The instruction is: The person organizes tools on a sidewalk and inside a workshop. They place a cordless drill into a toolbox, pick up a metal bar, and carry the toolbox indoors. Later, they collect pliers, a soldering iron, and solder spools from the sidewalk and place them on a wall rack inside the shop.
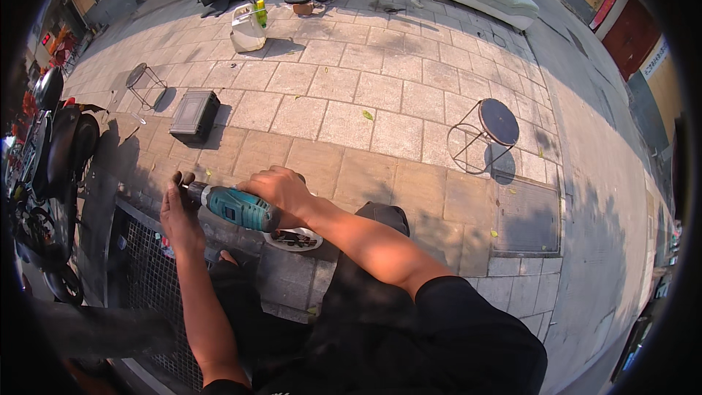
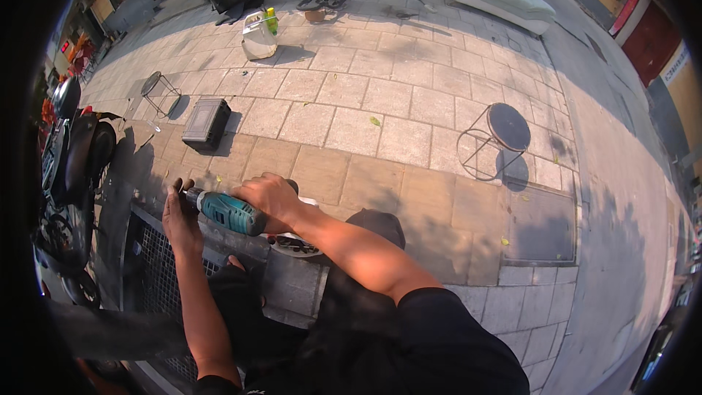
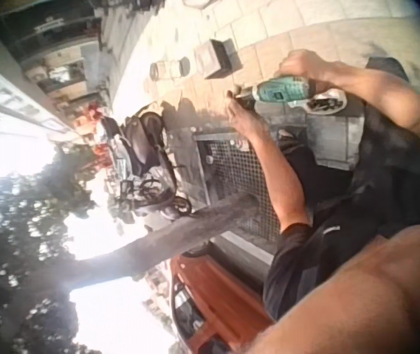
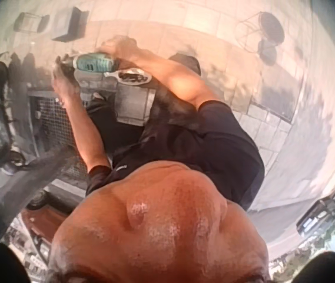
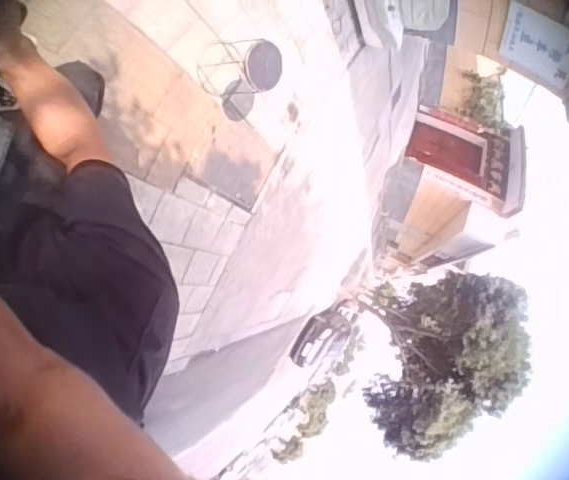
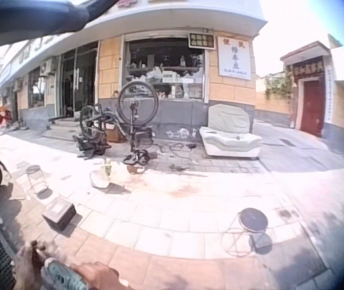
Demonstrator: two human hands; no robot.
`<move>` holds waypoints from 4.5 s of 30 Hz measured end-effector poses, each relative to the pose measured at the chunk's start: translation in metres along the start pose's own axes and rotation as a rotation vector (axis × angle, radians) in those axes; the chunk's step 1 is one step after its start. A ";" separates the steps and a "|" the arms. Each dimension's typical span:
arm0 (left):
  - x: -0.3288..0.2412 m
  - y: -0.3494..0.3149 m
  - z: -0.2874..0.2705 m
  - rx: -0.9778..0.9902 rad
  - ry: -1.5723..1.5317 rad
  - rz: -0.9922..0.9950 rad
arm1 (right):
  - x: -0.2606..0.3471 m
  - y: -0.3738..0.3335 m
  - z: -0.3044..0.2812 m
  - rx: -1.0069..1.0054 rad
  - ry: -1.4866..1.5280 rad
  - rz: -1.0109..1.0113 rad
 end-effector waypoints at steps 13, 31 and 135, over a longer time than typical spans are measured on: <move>-0.018 -0.016 -0.019 -0.061 -0.640 -0.253 | 0.036 0.016 0.062 -0.034 0.157 -0.123; -0.016 -0.017 -0.013 0.024 -0.686 -0.168 | 0.037 0.012 0.068 0.000 0.135 -0.117; -0.028 -0.025 0.004 0.138 -0.453 -0.108 | 0.021 0.009 0.080 0.494 1.617 0.753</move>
Point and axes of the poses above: each hand's wrist, its own y-axis towards the middle knuckle, its own z-axis out of the palm, x = y × z, the point moved 3 cm from there along y, towards the middle knuckle, and after that the axes turned 15 degrees about -y, right-handed, at the moved point
